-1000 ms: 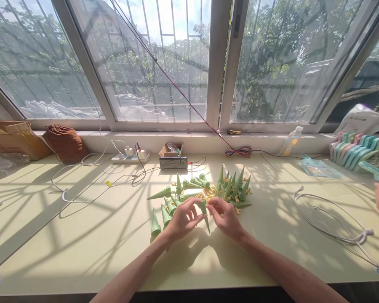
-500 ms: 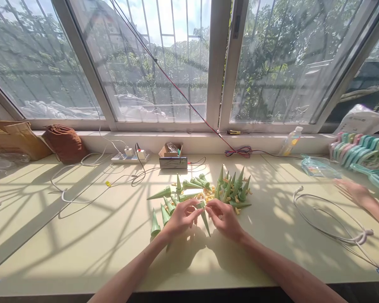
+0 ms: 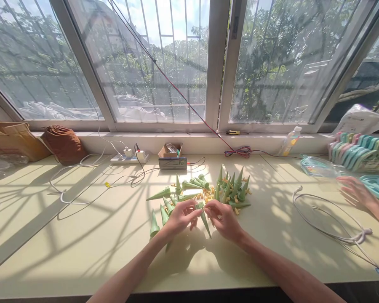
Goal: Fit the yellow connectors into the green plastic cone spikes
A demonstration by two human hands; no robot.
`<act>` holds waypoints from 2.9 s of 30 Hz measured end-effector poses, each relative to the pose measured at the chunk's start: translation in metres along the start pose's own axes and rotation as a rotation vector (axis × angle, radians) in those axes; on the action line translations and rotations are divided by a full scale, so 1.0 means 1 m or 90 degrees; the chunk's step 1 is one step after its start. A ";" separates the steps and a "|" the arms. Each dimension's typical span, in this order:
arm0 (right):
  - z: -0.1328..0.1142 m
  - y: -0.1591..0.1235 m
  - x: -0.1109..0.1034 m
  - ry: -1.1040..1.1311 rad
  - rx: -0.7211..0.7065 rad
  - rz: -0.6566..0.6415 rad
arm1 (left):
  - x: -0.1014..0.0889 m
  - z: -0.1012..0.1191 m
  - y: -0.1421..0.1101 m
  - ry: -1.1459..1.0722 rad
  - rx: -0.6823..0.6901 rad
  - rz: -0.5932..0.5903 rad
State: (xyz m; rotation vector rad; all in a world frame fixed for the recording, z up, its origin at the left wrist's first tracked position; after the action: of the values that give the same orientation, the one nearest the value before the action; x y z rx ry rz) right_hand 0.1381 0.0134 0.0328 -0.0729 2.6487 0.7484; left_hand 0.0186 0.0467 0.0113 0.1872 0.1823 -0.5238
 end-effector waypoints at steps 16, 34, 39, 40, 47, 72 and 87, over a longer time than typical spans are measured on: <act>0.006 0.000 0.006 0.000 0.023 -0.006 | -0.007 -0.001 0.001 0.015 0.022 0.048; 0.009 -0.002 0.015 0.040 0.047 -0.045 | -0.012 -0.004 0.001 0.034 0.055 0.081; 0.007 -0.002 0.014 0.031 0.045 -0.046 | -0.013 -0.003 0.001 0.058 0.053 0.082; 0.007 -0.002 0.014 0.031 0.043 -0.047 | -0.013 -0.002 0.000 0.062 0.051 0.082; 0.011 -0.004 0.018 0.035 0.060 -0.071 | -0.010 0.000 -0.001 0.113 0.049 0.072; 0.018 -0.004 0.022 0.034 0.069 -0.088 | -0.006 0.008 -0.002 0.253 0.108 0.048; 0.019 -0.003 0.022 0.051 0.076 -0.079 | -0.006 0.010 -0.002 0.292 0.154 0.052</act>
State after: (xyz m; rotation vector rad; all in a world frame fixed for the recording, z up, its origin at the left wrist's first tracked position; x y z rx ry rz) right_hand 0.1251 0.0213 0.0084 -0.2377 2.7285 0.5562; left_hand 0.0136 0.0453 0.0223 0.5492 0.5561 -0.4144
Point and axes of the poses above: each hand's wrist, its own y-axis towards the middle knuckle, its own x-axis out of the palm, z = x × y, the point moved 10 cm from there along y, towards the middle knuckle, and after that the axes turned 2 degrees about x, right-handed, at the moved point
